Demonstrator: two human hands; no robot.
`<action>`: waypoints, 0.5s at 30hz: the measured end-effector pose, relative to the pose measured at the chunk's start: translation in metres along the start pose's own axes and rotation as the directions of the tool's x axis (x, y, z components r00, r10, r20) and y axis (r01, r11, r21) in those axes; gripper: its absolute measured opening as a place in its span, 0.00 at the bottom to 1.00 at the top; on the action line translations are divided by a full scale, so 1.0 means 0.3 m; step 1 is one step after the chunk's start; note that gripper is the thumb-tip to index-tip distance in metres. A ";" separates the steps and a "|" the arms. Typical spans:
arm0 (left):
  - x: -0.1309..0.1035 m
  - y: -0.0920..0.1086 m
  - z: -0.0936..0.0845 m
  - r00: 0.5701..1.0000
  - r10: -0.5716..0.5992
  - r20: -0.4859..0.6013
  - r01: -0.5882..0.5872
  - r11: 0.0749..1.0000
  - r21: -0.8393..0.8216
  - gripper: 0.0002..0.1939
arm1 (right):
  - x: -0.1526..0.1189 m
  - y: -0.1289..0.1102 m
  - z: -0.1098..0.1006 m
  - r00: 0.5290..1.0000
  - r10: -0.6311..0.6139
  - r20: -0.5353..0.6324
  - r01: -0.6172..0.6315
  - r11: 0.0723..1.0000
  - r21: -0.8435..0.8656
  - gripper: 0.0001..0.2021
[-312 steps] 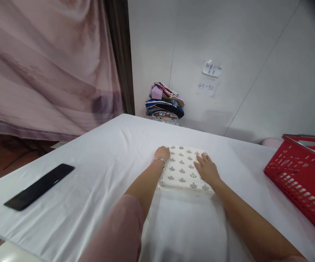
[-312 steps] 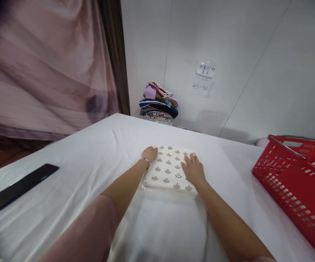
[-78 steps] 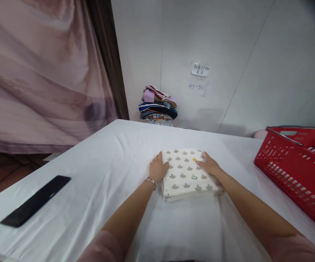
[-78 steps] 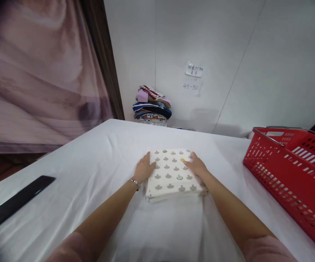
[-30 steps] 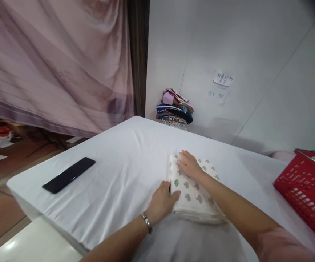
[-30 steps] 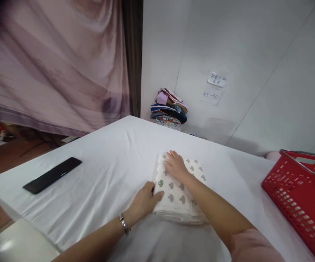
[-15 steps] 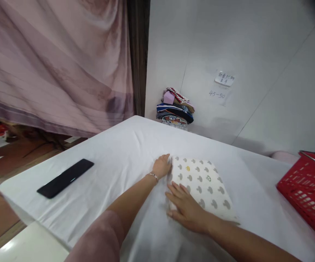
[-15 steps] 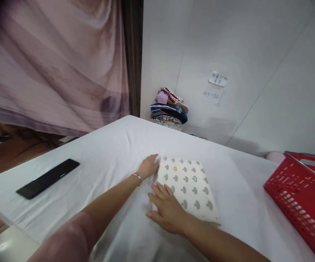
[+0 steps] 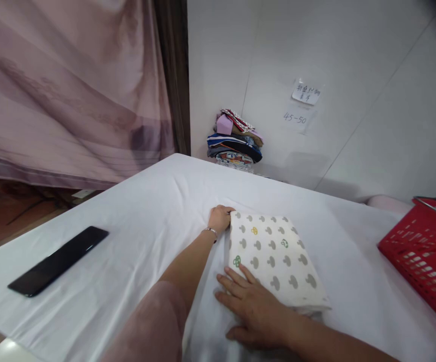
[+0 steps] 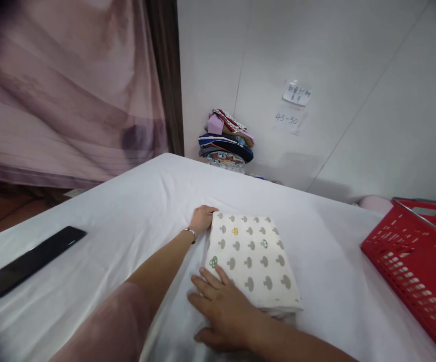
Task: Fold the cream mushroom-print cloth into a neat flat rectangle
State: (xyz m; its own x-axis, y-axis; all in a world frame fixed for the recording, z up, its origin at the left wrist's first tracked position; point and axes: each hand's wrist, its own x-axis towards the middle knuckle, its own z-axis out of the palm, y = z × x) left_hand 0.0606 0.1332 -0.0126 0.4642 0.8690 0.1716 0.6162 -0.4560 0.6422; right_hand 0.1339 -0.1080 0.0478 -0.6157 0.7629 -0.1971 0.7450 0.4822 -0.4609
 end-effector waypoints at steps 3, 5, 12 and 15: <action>0.010 -0.007 0.002 0.999 -0.038 0.018 0.039 0.999 -0.029 0.14 | 0.002 0.000 -0.009 1.000 -0.001 0.007 0.001 1.000 0.003 0.36; 0.014 -0.009 -0.006 0.997 -0.065 0.037 0.066 0.997 -0.048 0.13 | 0.002 -0.001 -0.012 1.000 0.001 0.003 -0.001 1.000 -0.001 0.36; -0.039 0.037 -0.051 0.995 -0.098 0.022 0.100 0.993 -0.064 0.19 | -0.006 -0.009 -0.003 0.995 -0.009 -0.102 0.008 1.000 -0.003 0.32; -0.125 0.102 -0.038 0.995 0.058 -0.077 -0.058 0.998 -0.001 0.19 | -0.005 -0.002 0.010 0.991 -0.020 -0.131 0.016 1.000 -0.026 0.31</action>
State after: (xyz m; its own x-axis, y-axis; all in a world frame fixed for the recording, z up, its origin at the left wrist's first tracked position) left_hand 0.0548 0.0887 0.0091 0.4488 0.8533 0.2654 0.5877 -0.5056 0.6316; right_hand 0.1335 -0.1107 0.0457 -0.5915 0.8029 -0.0731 0.7412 0.5059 -0.4412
